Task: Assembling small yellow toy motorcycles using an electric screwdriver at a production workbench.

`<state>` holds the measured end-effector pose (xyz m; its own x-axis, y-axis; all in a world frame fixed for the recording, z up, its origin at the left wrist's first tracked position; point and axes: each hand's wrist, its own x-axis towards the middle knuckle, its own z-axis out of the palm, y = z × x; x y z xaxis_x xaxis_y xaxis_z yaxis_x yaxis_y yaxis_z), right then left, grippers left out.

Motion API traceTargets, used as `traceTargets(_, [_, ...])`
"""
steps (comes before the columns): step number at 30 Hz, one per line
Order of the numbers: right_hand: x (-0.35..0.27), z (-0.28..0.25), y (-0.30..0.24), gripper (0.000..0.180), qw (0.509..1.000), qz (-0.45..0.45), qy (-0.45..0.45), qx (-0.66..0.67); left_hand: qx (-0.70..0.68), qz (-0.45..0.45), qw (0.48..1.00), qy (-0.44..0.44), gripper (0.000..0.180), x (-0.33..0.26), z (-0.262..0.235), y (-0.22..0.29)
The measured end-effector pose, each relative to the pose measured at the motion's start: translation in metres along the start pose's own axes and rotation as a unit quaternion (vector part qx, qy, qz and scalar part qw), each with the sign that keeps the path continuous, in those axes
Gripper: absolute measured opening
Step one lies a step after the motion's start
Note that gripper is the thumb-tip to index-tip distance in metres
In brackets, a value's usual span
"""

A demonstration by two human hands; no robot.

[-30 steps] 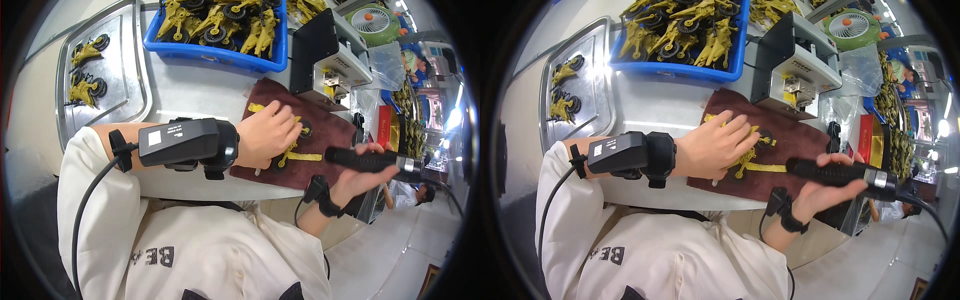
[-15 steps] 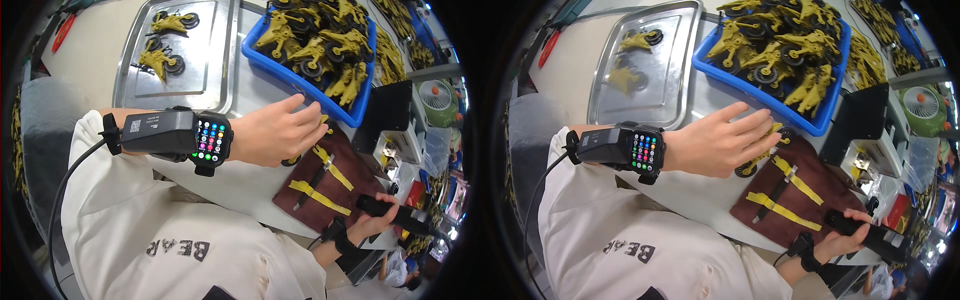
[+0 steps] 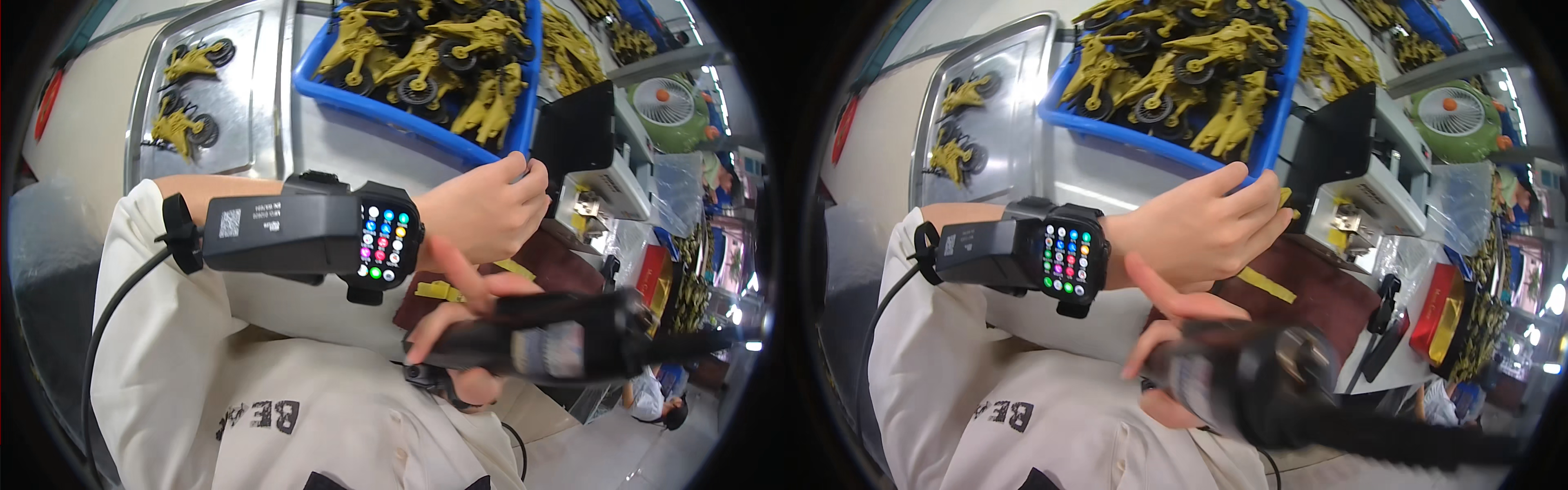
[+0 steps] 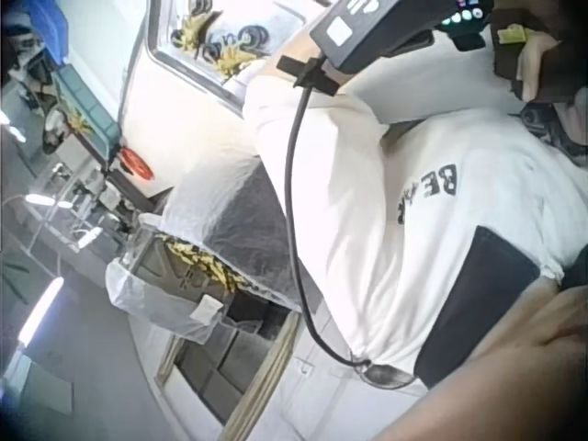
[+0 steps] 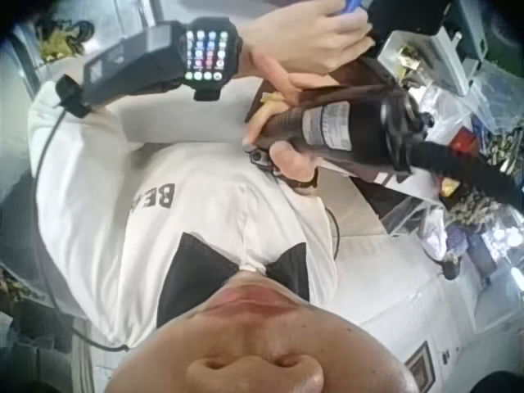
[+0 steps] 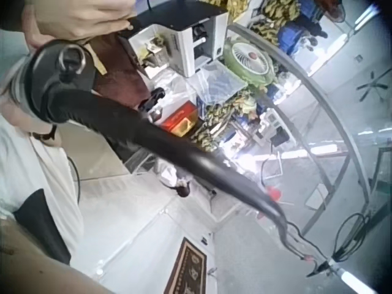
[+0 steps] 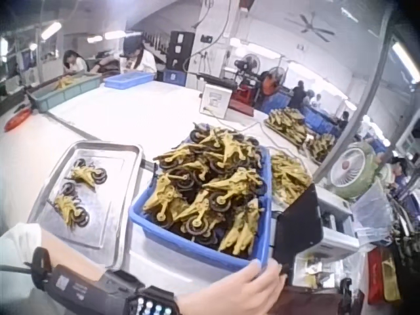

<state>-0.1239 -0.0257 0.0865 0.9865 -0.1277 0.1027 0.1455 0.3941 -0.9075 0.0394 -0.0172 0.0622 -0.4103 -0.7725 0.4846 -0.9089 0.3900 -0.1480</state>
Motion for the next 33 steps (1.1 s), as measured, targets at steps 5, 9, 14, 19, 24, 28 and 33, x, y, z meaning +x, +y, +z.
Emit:
traceTargets(5, [-0.009,0.01,0.025,0.074,0.992,-0.093,0.032,-0.08,0.057,0.009,0.995,-0.082,0.052,0.007,-0.003,0.003])
traceTargets(9, [-0.008,0.02,0.037,0.073,0.992,-0.094,0.045,-0.072,0.081,0.002,0.992,-0.095,0.054,0.003,-0.001,0.007])
traceTargets(14, [-0.012,0.034,0.03,0.07,0.986,-0.04,0.119,-0.111,0.104,-0.008,0.991,-0.079,0.056,0.0,-0.01,0.006])
traceTargets(19, [-0.009,0.035,0.038,0.07,0.978,-0.079,0.175,-0.086,0.094,-0.034,0.994,-0.047,0.06,-0.008,0.0,0.01])
traceTargets(24, [-0.007,0.039,0.037,0.064,0.977,-0.126,0.16,-0.067,0.067,-0.024,0.994,-0.082,0.063,-0.007,-0.005,0.013])
traceTargets(28, [-0.012,0.041,0.037,0.068,0.972,-0.085,0.201,-0.081,0.062,-0.027,0.995,-0.071,0.063,-0.007,-0.005,0.014])
traceTargets(33, [-0.016,0.032,0.049,0.066,0.966,-0.115,0.118,-0.2,0.059,-0.009,0.993,-0.101,0.059,-0.006,-0.007,0.014])
